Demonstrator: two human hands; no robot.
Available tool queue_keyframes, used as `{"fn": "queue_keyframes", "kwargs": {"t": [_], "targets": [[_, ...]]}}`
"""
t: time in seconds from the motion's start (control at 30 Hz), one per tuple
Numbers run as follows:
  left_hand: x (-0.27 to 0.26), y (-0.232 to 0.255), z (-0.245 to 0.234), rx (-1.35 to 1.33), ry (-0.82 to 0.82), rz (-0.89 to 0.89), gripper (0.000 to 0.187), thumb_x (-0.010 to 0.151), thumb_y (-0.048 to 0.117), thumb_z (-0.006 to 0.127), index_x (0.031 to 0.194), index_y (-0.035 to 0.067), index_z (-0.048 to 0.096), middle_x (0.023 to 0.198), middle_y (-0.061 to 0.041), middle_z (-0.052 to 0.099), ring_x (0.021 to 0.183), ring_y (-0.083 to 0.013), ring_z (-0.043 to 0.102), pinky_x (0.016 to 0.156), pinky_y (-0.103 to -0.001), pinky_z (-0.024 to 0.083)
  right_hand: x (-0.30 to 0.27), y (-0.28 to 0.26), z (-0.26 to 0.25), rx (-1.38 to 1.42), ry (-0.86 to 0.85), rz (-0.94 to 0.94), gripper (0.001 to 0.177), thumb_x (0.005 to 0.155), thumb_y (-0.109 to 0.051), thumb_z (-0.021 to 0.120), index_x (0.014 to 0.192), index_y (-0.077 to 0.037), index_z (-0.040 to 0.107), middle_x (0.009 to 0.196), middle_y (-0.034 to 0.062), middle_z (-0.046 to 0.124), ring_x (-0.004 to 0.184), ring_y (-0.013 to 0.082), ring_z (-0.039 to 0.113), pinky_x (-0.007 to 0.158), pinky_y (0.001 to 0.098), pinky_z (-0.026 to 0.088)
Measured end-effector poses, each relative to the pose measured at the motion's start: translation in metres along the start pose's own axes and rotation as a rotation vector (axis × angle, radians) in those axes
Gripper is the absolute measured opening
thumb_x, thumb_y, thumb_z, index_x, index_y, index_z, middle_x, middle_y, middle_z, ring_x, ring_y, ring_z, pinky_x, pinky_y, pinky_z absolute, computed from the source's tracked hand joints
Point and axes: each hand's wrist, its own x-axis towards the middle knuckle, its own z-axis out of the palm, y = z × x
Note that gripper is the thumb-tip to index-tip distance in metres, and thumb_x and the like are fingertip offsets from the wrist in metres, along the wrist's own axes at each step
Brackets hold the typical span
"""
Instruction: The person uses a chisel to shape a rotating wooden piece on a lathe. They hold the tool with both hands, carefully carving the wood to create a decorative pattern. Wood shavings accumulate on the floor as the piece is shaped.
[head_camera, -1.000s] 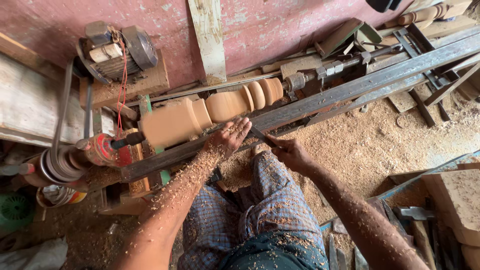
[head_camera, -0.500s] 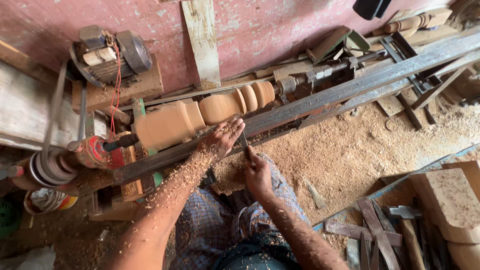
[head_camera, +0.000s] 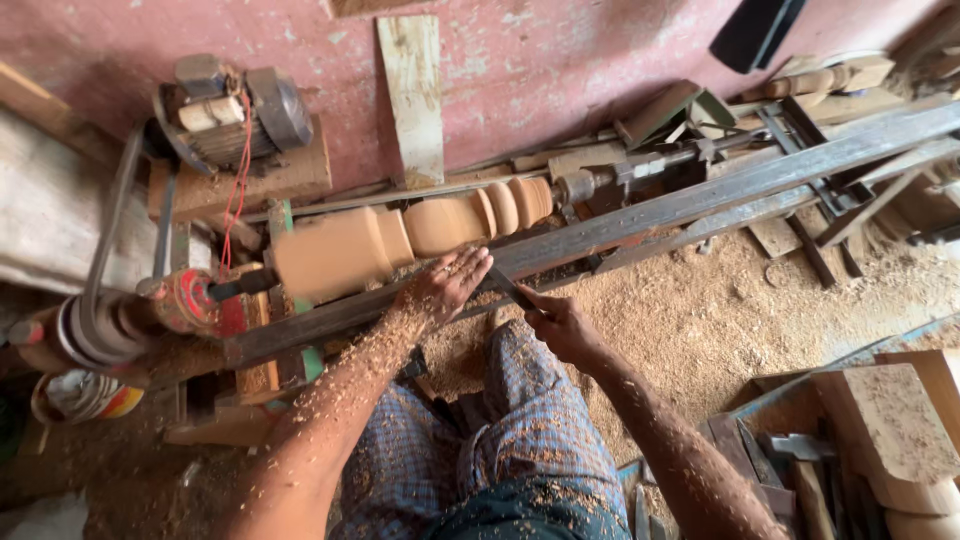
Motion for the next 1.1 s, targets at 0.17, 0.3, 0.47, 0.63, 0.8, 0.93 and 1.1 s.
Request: {"fn": "queue_keyframes", "kwargs": {"t": [0.17,0.3,0.47,0.63,0.8,0.93,1.1], "targets": [[-0.002,0.007,0.008,0.023,-0.071,-0.099,0.054,0.104,0.002,0.046,0.157,0.006,0.036,0.161,-0.014,0.041,0.144,-0.0289,0.047,0.119,-0.042,0.036,-0.013,-0.003,0.04,0.166,0.122,0.09,0.049,0.096,-0.009,0.057,0.144,-0.019,0.057,0.105,-0.001,0.071,0.046,0.0042,0.047,0.038,0.0222,0.041],[0.001,0.011,-0.007,0.087,-0.108,-0.079,0.055,0.1,0.006,0.046,0.154,0.004,0.039,0.16,-0.011,0.042,0.146,-0.0269,0.043,0.121,-0.04,0.037,-0.02,0.0,0.086,0.292,0.256,0.022,0.054,0.093,-0.005,0.056,0.146,-0.016,0.056,0.128,0.0023,0.071,0.047,0.0036,0.045,0.038,0.0221,0.04],[0.002,0.014,-0.023,0.159,-0.105,-0.025,0.052,0.101,0.01,0.048,0.152,-0.001,0.041,0.159,-0.015,0.043,0.146,-0.0273,0.043,0.119,-0.042,0.041,-0.016,0.005,0.116,0.314,0.422,-0.192,0.052,0.099,-0.002,0.063,0.15,-0.009,0.055,0.11,0.0107,0.075,0.07,0.0001,0.053,0.054,0.0186,0.044],[0.001,0.016,-0.025,0.321,-0.067,-0.034,0.053,0.1,0.013,0.051,0.152,0.005,0.043,0.158,-0.011,0.046,0.143,-0.0237,0.047,0.117,-0.037,0.043,-0.015,0.005,0.066,0.199,0.194,0.133,0.051,0.096,-0.008,0.06,0.146,-0.018,0.058,0.072,-0.0011,0.069,0.046,0.0049,0.042,0.038,0.0225,0.033],[0.005,0.02,-0.038,0.382,-0.104,0.022,0.05,0.106,0.018,0.046,0.152,-0.003,0.043,0.156,-0.018,0.047,0.141,-0.0279,0.051,0.114,-0.038,0.044,-0.002,0.002,0.006,0.146,-0.025,0.079,0.048,0.1,-0.015,0.061,0.148,-0.019,0.058,0.062,-0.003,0.054,0.045,0.004,0.039,0.037,0.0226,0.033],[0.01,0.019,-0.049,0.376,-0.326,-0.017,0.059,0.102,0.026,0.043,0.153,-0.002,0.033,0.158,-0.02,0.038,0.142,-0.0289,0.043,0.117,-0.04,0.039,0.007,0.004,-0.008,0.153,-0.067,0.098,0.051,0.098,-0.014,0.06,0.148,-0.023,0.057,0.062,-0.0014,0.057,0.042,0.0057,0.038,0.035,0.0236,0.032],[0.003,0.014,-0.017,0.359,-0.302,0.01,0.063,0.106,0.03,0.045,0.158,-0.001,0.025,0.167,-0.016,0.024,0.152,-0.0269,0.027,0.123,-0.041,0.028,-0.003,0.016,0.034,0.383,0.069,0.055,0.054,0.096,-0.004,0.06,0.147,-0.02,0.058,0.11,-0.0109,0.079,0.047,0.0039,0.044,0.038,0.0218,0.037]]}}
